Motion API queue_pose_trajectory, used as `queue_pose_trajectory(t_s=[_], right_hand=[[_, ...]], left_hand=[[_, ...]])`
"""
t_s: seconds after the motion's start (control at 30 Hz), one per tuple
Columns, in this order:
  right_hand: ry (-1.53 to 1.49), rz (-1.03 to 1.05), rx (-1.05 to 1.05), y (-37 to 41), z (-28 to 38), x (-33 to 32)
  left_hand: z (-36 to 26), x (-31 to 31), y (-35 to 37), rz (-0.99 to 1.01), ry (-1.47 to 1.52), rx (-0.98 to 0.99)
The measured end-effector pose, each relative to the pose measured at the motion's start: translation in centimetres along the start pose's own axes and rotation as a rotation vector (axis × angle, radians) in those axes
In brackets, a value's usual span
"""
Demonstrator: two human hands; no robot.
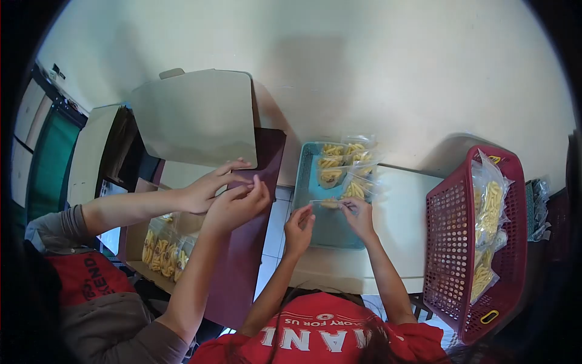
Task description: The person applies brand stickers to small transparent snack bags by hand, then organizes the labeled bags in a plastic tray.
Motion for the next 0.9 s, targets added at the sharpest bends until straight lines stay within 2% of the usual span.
queue_pose_trajectory(t_s=[0.2, 0.3, 0.47, 0.57, 0.7, 0.9], right_hand=[[-0.085, -0.021, -0.008, -0.8, -2.6, 1.3], [-0.084, -0.003, 0.082, -1.4, -2.0, 1.4], [-0.053, -0.048, -0.01, -1.4, -1.6, 1.3], [-0.06, -0.071, -0.008, -0.9, -1.4, 0.7], [-0.112, -0.141, -0.053, 0.6, -1.8, -0.4], [-0.192, -0.215, 0.008, 3.8, -1.4, -3.4]], left_hand=[[1.7, 0.6, -1.0, 0.041, 0.003, -0.034], [1.8, 0.9, -1.1, 0.066, 0.009, -0.036], [1.4, 1.3, -0.7, 0.115, 0.032, 0.0], [1.7, 1.4, 0.0, 0.135, -0.001, 0.021], [1.8, 1.6, 1.8, 0.177, 0.019, -0.053], [1.4, 2.2, 4.8, 0.253, 0.018, -0.093]])
Point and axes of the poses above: each hand's wrist, its own y-axis away from the middle knuckle, its own x-axis out of the palm, z = x × y, the point moved 5 cm from there along -y, towards the middle knuckle, and after that the axes turned 11 degrees about -z, right-handed, at the moved point
